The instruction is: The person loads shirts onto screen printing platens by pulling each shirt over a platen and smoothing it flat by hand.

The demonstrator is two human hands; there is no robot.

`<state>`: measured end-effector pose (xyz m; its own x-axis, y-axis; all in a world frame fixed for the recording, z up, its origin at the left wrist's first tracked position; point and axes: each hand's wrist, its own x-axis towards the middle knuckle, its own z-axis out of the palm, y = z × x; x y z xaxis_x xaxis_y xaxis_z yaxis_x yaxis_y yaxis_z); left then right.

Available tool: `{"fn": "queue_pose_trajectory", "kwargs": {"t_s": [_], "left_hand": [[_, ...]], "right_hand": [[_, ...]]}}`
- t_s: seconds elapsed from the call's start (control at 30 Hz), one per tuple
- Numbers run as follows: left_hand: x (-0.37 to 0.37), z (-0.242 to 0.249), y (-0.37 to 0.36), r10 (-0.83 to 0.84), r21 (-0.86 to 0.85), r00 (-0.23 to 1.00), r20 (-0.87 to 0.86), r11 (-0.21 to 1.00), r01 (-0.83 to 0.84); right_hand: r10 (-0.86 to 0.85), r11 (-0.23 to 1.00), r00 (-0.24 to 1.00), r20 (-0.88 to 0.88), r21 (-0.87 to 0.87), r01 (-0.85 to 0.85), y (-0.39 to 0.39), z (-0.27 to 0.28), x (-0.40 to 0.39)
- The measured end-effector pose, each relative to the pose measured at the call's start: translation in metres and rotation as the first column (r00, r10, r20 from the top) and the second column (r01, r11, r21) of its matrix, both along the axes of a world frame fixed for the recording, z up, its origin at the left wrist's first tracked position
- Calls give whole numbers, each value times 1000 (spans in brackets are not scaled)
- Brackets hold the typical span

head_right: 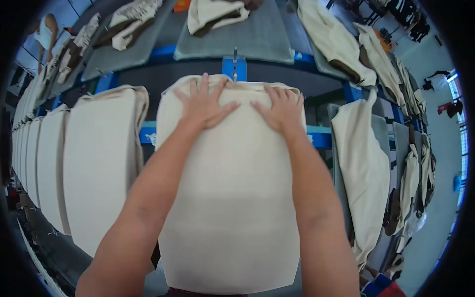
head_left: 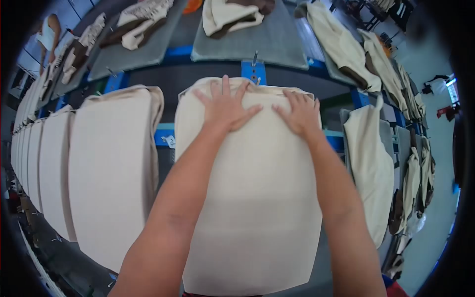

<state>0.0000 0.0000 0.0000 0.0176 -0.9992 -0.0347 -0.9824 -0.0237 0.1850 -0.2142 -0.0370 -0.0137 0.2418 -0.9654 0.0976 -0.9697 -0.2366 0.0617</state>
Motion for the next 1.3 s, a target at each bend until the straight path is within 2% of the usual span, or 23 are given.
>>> {"fn": "queue_pose_trajectory", "kwargs": {"t_s": [0.07, 0.1, 0.2, 0.23, 0.27, 0.3, 0.33, 0.4, 0.43, 0.47, 0.53, 0.6, 0.73, 0.93, 0.97, 1.0, 1.03, 1.07, 1.13, 1.17, 1.2, 1.23, 1.3], "left_hand": [[-13, 35, 19, -5, 137, 995, -101, 990, 19], [26, -14, -63, -8, 34, 1000, -28, 999, 9], [20, -15, -44, 15, 99, 988, -154, 995, 0], [21, -14, -42, 11, 83, 988, -152, 997, 1], [22, -13, -39, 11, 62, 989, -146, 998, -1], [25, -18, -36, -7, -38, 977, -212, 999, -1], [29, -28, -33, -37, -135, 961, -273, 991, 0], [37, -46, -26, -90, -326, 959, -270, 945, -3], [40, -49, -18, -88, -321, 977, -193, 947, 22], [41, -47, -4, -82, -305, 990, -114, 951, 44], [41, -25, 32, 5, -49, 999, -51, 999, -8], [42, -23, 68, 12, -31, 999, -36, 999, -13], [28, -21, 167, -5, -8, 1000, 2, 1000, 5], [-36, -15, 378, -118, 25, 993, -2, 993, 118], [-47, -13, 405, -123, 19, 992, 5, 992, 123], [-56, -12, 432, -146, 35, 989, -2, 989, 146], [-63, -11, 454, -176, 57, 984, -8, 983, 177], [-69, -15, 466, -175, 27, 984, 18, 984, 174], [-74, -19, 471, -178, 27, 983, 52, 984, 176], [-74, -22, 475, -159, 15, 984, 81, 987, 158], [-75, -24, 479, -201, 45, 977, 77, 979, 198], [-75, -25, 477, -186, 0, 977, 105, 982, 187], [-79, -26, 471, -190, -55, 974, 123, 979, 197]], "right_hand": [[-177, 920, 984, 35, 361, 153, 13, 56, -7], [-165, 954, 978, 125, 273, 126, -70, -8, 31], [-166, 915, 983, 82, 384, 123, -49, -8, 16], [-155, 932, 984, 86, 342, 117, -42, -17, 12], [-49, 997, 983, 175, 59, 39, -32, -37, 7], [81, 971, 970, 228, -238, -25, -22, -46, 2], [25, 982, 982, 189, -186, 11, -5, -42, 2], [-83, 993, 988, 127, -68, 92, 36, -38, 2], [-129, 991, 986, 102, -4, 130, 56, -36, 1], [-128, 991, 987, 101, 46, 124, 76, -32, -1], [-129, 990, 986, 110, 80, 120, 112, -27, -7], [-133, 983, 984, 119, 143, 116, 151, -30, -13], [-99, 989, 980, 175, 128, 77, 248, -26, -25], [185, 956, 962, 199, 191, -224, 427, -18, -52], [183, 958, 962, 203, 182, -220, 456, -16, -63], [245, 939, 924, 292, 167, -302, 484, -17, -73], [296, 916, 875, 382, 147, -374, 508, -16, -84], [274, 922, 879, 391, 152, -355, 524, -13, -97], [431, 817, 844, 320, 260, -515, 556, -1, -127], [381, 827, 820, 427, 239, -509, 568, 4, -142], [311, 861, 739, 598, 152, -486, 575, -12, -159], [251, 897, 624, 740, 65, -438, 579, -26, -178], [252, 948, 581, 774, -78, -307, 574, 0, -228]]}}
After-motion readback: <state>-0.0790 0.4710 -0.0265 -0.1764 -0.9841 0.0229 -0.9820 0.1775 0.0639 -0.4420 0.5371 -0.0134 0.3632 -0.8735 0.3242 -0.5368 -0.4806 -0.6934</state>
